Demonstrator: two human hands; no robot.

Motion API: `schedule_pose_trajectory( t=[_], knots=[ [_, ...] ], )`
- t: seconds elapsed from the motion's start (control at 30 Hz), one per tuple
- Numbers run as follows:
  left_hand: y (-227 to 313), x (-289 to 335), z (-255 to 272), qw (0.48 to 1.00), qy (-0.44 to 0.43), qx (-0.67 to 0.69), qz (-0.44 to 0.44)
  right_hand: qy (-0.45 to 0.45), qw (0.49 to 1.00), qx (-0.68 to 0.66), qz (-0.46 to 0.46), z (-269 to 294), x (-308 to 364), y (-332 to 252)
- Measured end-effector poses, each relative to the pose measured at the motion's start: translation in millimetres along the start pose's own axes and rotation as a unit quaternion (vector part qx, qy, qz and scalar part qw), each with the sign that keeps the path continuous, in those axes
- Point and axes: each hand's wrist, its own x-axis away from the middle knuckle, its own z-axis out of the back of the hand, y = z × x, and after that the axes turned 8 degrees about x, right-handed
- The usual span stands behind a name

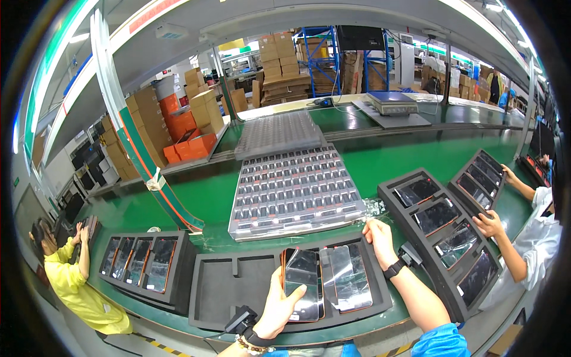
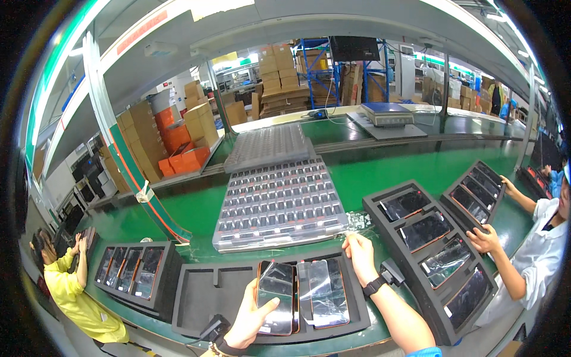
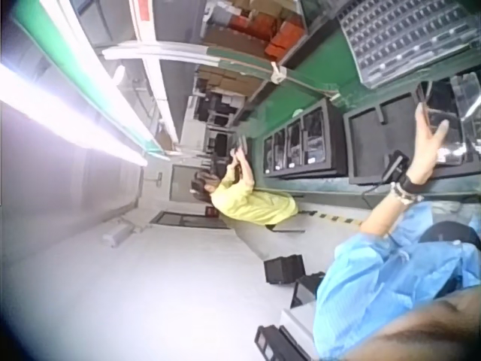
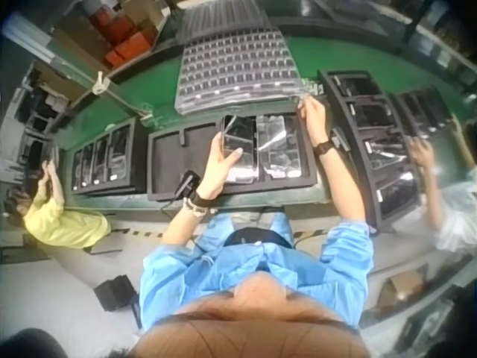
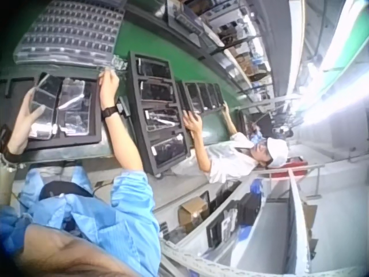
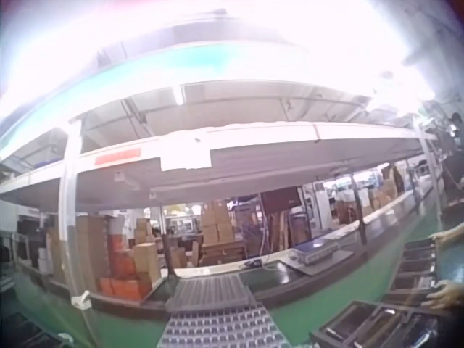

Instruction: The worker is organizing smartphone internal components and placing them into foam-lined trays on a conveyor belt in an electronics factory.

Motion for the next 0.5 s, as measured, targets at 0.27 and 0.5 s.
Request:
schedule_pose_trajectory(
  t=[0.27, 0.5],
  knots=[
    [-4.3, -9.3, -4.5, 0.993, 0.008, 0.104, 0.047, 0.0, 1.0, 0.005, 0.02, 0.0, -4.4, 0.0],
    [3.1, -11.1, -3.9, 0.983, 0.008, 0.116, 0.142, -0.002, 1.0, -0.007, 0.018, -1.0, -3.3, 1.6]
  ],
)
